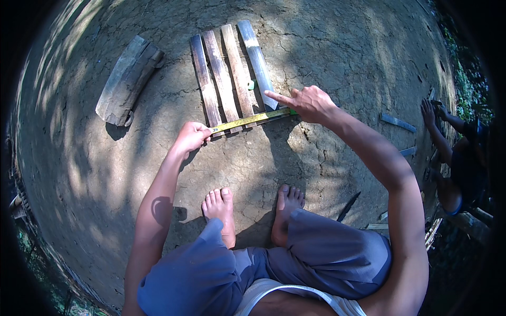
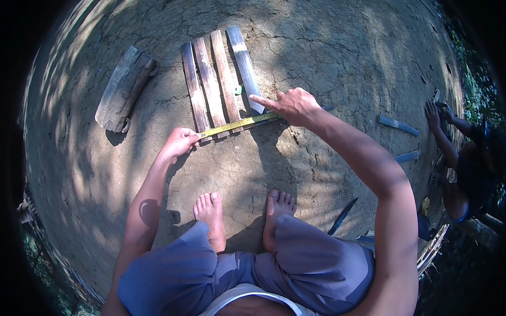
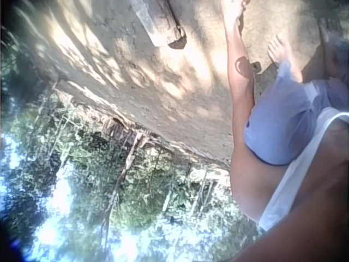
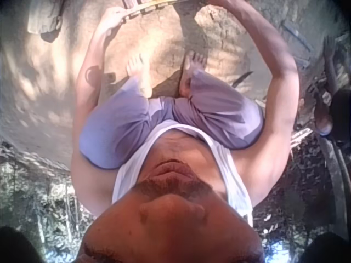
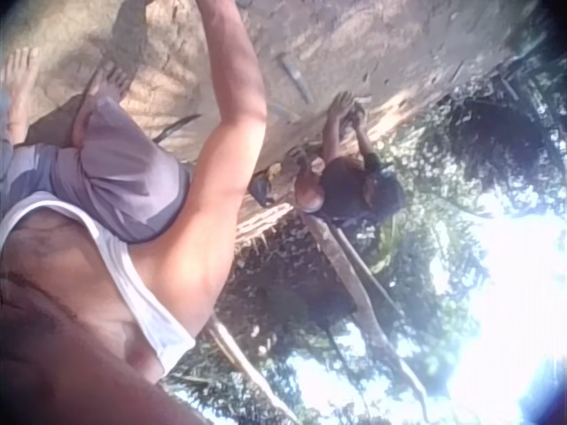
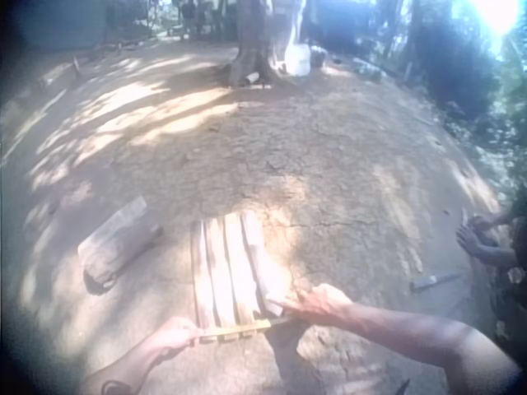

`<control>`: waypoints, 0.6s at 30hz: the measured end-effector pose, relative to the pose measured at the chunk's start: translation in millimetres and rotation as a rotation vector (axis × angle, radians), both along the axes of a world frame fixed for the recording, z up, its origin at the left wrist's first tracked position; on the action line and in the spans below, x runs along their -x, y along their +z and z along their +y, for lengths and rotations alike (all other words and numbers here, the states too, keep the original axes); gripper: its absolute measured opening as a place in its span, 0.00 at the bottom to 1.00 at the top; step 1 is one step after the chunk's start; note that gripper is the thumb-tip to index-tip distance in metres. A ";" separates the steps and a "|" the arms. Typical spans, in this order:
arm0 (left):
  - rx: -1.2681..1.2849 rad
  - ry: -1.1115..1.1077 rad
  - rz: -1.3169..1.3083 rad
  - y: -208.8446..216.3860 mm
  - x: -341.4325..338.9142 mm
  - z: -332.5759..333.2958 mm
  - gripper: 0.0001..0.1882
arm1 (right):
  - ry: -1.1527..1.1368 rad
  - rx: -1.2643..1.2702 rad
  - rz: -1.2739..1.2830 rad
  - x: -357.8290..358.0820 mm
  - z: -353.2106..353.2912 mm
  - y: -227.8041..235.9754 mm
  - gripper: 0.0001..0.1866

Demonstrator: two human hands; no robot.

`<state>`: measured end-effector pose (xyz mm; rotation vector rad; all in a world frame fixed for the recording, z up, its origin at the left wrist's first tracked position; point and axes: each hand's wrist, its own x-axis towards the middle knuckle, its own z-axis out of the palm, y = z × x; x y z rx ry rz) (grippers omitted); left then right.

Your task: The person measures several bamboo strips with a measuring tape and trims the ends with an axe while sitting on the ground.

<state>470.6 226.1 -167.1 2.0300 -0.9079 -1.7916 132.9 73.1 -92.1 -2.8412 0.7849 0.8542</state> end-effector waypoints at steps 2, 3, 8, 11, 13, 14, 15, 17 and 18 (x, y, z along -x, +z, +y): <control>-0.011 0.004 0.003 1.2 0.1 -2.0 0.09 | -0.019 -0.022 0.023 -1.7 -0.6 0.8 0.46; -0.009 -0.002 0.000 1.5 0.0 -1.6 0.10 | -0.024 -0.028 0.031 -2.7 -0.3 1.6 0.47; -0.005 -0.007 0.007 0.3 -1.0 0.2 0.10 | -0.016 -0.029 0.022 -3.5 0.0 8.3 0.48; -0.005 -0.008 0.001 2.9 0.7 -1.0 0.10 | -0.018 -0.031 0.014 -2.7 0.2 7.9 0.48; -0.005 -0.016 -0.001 7.6 2.8 -3.3 0.10 | -0.015 -0.028 0.001 -0.6 -0.6 5.2 0.47; -0.004 -0.020 -0.001 10.0 4.1 -4.6 0.10 | -0.022 -0.021 0.009 1.2 -0.2 4.6 0.46; 0.008 -0.036 -0.018 8.4 1.5 -3.5 0.10 | -0.025 -0.014 0.012 -1.1 1.2 6.5 0.46; 0.032 -0.068 -0.050 5.5 -3.1 -1.7 0.11 | -0.016 0.002 0.001 -3.6 6.2 12.4 0.44; 0.051 -0.085 -0.048 7.3 -5.4 -0.8 0.11 | -0.003 0.007 -0.014 -4.2 10.6 16.2 0.43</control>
